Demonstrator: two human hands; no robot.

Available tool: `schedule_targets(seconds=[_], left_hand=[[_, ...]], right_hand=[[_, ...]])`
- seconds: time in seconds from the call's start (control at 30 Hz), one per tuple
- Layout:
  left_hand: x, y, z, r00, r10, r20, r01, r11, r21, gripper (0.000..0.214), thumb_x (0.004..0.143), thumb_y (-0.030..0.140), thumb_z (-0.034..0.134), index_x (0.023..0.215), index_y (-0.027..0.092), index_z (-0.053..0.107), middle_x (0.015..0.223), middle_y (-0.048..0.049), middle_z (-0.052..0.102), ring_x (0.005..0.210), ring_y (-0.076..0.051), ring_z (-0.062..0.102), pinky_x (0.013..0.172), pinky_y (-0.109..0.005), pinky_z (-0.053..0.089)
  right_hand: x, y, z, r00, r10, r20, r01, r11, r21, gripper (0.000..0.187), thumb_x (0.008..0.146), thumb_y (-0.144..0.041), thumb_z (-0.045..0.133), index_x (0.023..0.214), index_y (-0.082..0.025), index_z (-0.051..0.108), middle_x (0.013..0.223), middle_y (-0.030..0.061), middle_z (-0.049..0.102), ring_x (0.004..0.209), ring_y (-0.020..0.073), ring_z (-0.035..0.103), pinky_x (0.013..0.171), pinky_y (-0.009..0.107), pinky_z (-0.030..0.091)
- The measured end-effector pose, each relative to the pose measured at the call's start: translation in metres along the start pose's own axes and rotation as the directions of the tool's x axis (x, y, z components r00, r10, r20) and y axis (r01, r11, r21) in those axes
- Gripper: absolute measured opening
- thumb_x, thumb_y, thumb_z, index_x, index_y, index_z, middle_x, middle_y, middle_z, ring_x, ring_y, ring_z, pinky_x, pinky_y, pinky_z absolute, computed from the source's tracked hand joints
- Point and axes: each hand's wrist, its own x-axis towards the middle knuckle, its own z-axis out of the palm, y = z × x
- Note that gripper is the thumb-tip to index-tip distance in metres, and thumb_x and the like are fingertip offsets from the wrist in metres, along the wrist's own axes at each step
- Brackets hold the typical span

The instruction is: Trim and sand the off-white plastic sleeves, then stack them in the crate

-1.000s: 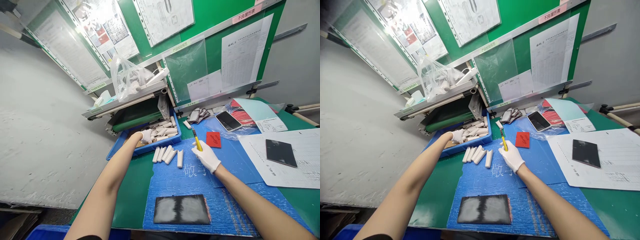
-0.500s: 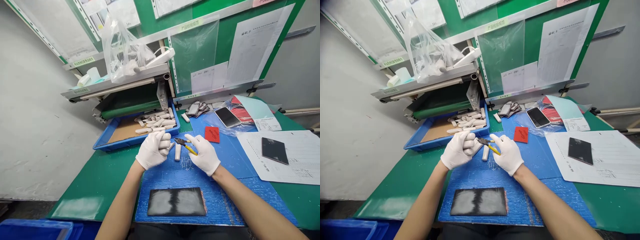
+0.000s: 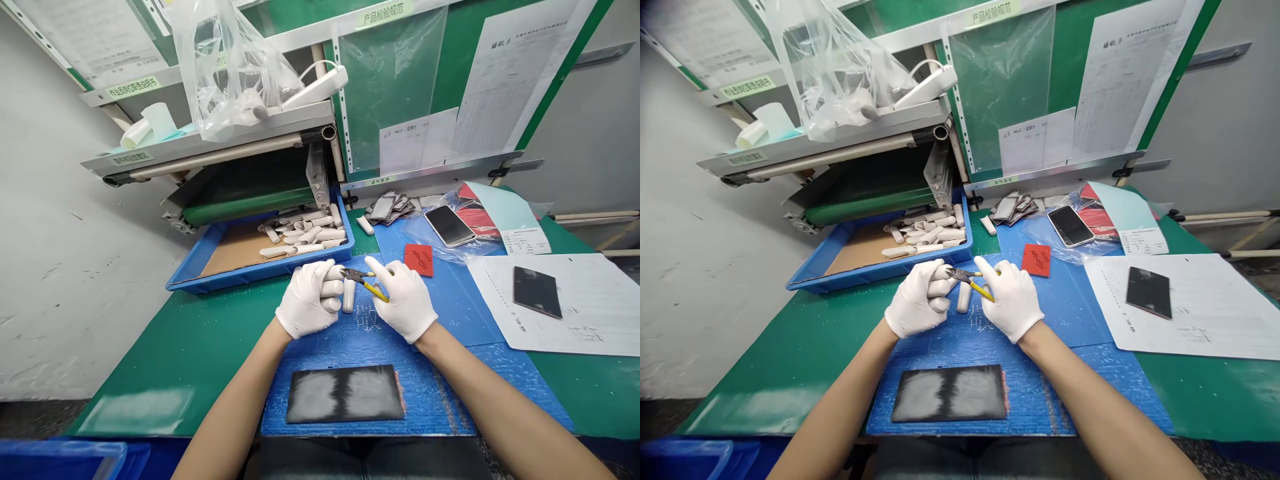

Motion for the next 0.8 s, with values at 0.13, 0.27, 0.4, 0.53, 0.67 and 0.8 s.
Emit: schedule_targets(seconds=[0.13, 0.27, 0.4, 0.53, 0.67, 0.8], left_hand=[[0.0, 0.002, 0.0, 1.0, -0.011, -0.022, 0.01, 1.0, -0.025, 0.094, 0.073, 0.019, 0.064, 0.157, 0.027, 0.025, 0.134, -0.0131, 0.064, 0.117, -0.032, 0.068, 0.1, -0.051, 0.061], [-0.001, 0.001, 0.002, 0.999, -0.041, -0.022, 0.04, 0.998, -0.05, 0.095, 0.072, 0.018, 0.065, 0.158, 0.03, 0.026, 0.135, -0.0117, 0.063, 0.118, -0.031, 0.068, 0.101, -0.051, 0.061], [-0.001, -0.002, 0.002, 0.996, -0.069, -0.048, 0.065, 0.995, -0.071, 0.096, 0.075, 0.016, 0.065, 0.16, 0.031, 0.021, 0.136, -0.011, 0.063, 0.121, -0.028, 0.068, 0.106, -0.047, 0.06], [-0.001, -0.003, -0.001, 0.992, -0.121, -0.024, 0.118, 0.989, -0.086, 0.094, 0.078, 0.017, 0.064, 0.159, 0.033, 0.019, 0.14, -0.0092, 0.063, 0.127, -0.027, 0.066, 0.112, -0.047, 0.058], [-0.001, -0.002, -0.002, 0.991, -0.134, -0.009, 0.133, 0.989, -0.072, 0.094, 0.077, 0.018, 0.064, 0.159, 0.032, 0.02, 0.142, -0.0095, 0.064, 0.129, -0.029, 0.065, 0.112, -0.049, 0.057], [0.0, 0.0, -0.003, 0.993, -0.119, -0.028, 0.115, 0.987, -0.108, 0.093, 0.079, 0.015, 0.063, 0.159, 0.032, 0.02, 0.141, -0.0082, 0.065, 0.126, -0.027, 0.066, 0.11, -0.047, 0.057]], right_hand=[[-0.003, -0.001, -0.001, 1.0, 0.019, 0.015, -0.02, 0.999, 0.05, 0.062, 0.091, -0.019, 0.061, 0.152, -0.027, 0.06, 0.101, 0.0074, 0.069, 0.088, 0.0242, 0.064, 0.072, 0.036, 0.045], [-0.008, -0.003, -0.001, 0.994, 0.088, 0.065, -0.098, 0.981, 0.17, 0.062, 0.087, -0.019, 0.062, 0.147, -0.033, 0.064, 0.097, 0.0018, 0.075, 0.08, 0.0214, 0.068, 0.067, 0.032, 0.046], [-0.008, -0.005, 0.0, 0.995, 0.034, 0.09, -0.052, 0.977, 0.205, 0.065, 0.086, -0.017, 0.062, 0.15, -0.031, 0.062, 0.101, 0.0027, 0.073, 0.083, 0.0212, 0.068, 0.072, 0.032, 0.048], [-0.005, -0.006, 0.001, 0.994, -0.079, 0.069, 0.071, 0.991, 0.117, 0.067, 0.087, -0.016, 0.063, 0.153, -0.025, 0.058, 0.104, 0.0069, 0.069, 0.093, 0.0253, 0.065, 0.079, 0.035, 0.048], [-0.006, -0.007, 0.0, 0.995, -0.071, 0.075, 0.065, 0.995, 0.074, 0.065, 0.09, -0.018, 0.062, 0.154, -0.026, 0.059, 0.1, 0.0066, 0.069, 0.089, 0.025, 0.065, 0.074, 0.035, 0.046], [-0.01, -0.009, -0.001, 0.987, 0.023, 0.161, -0.046, 0.989, 0.143, 0.065, 0.087, -0.017, 0.062, 0.149, -0.035, 0.063, 0.093, 0.0014, 0.072, 0.076, 0.0219, 0.068, 0.065, 0.033, 0.046]])
